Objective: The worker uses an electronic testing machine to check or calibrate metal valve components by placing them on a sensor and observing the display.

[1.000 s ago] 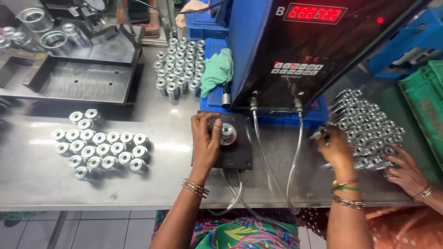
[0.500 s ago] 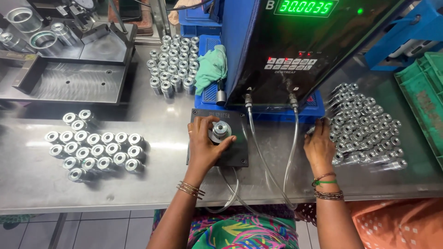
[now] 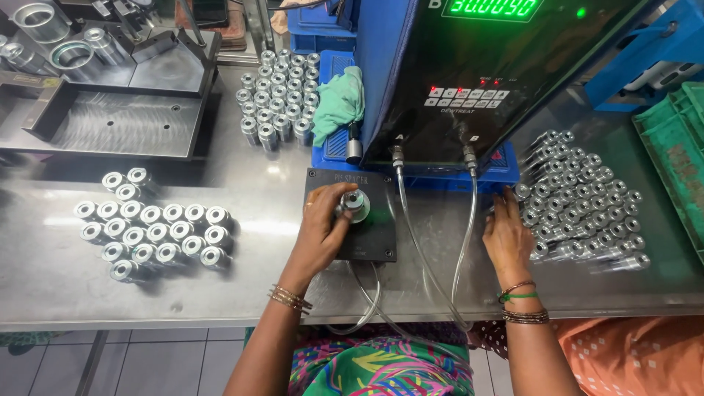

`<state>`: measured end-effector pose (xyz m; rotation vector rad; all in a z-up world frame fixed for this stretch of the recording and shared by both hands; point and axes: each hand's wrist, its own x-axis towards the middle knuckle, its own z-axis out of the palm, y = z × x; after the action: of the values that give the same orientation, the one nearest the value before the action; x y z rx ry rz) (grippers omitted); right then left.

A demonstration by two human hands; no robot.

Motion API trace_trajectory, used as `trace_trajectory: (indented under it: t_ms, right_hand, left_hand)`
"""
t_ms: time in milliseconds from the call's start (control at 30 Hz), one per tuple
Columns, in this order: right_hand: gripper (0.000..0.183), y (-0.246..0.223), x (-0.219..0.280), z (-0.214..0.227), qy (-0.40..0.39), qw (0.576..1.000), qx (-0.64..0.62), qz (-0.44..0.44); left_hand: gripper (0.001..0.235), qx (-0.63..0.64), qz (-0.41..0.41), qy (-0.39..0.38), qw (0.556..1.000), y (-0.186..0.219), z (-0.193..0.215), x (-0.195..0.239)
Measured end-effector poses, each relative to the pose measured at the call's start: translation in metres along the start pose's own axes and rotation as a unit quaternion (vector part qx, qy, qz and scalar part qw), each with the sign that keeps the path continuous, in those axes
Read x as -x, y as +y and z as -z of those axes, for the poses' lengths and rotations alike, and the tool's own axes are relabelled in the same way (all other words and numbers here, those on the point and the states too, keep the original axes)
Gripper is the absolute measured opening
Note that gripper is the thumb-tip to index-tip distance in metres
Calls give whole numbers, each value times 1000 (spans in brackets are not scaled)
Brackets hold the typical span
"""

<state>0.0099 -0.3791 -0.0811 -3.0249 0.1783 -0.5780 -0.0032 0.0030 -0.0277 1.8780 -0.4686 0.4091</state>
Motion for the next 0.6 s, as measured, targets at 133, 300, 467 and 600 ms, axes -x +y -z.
trace_trajectory:
  t_ms: [133, 300, 467, 600]
  right_hand:
    - [55, -5, -5, 3, -3, 999, -25, -22]
    - [42, 8, -20, -11, -7, 997, 41, -66]
    - [32, 3, -4, -1, -20, 998, 26, -54]
    - [31, 5, 16, 9, -7, 999, -21, -35]
  left_hand:
    - [51, -102, 6, 27, 994, 23, -7, -14]
    - [45, -110, 12, 18, 994, 6, -6, -9]
    - [46, -69, -20, -31, 997, 7, 11, -11]
    - [51, -78, 8, -25, 997, 6, 10, -18]
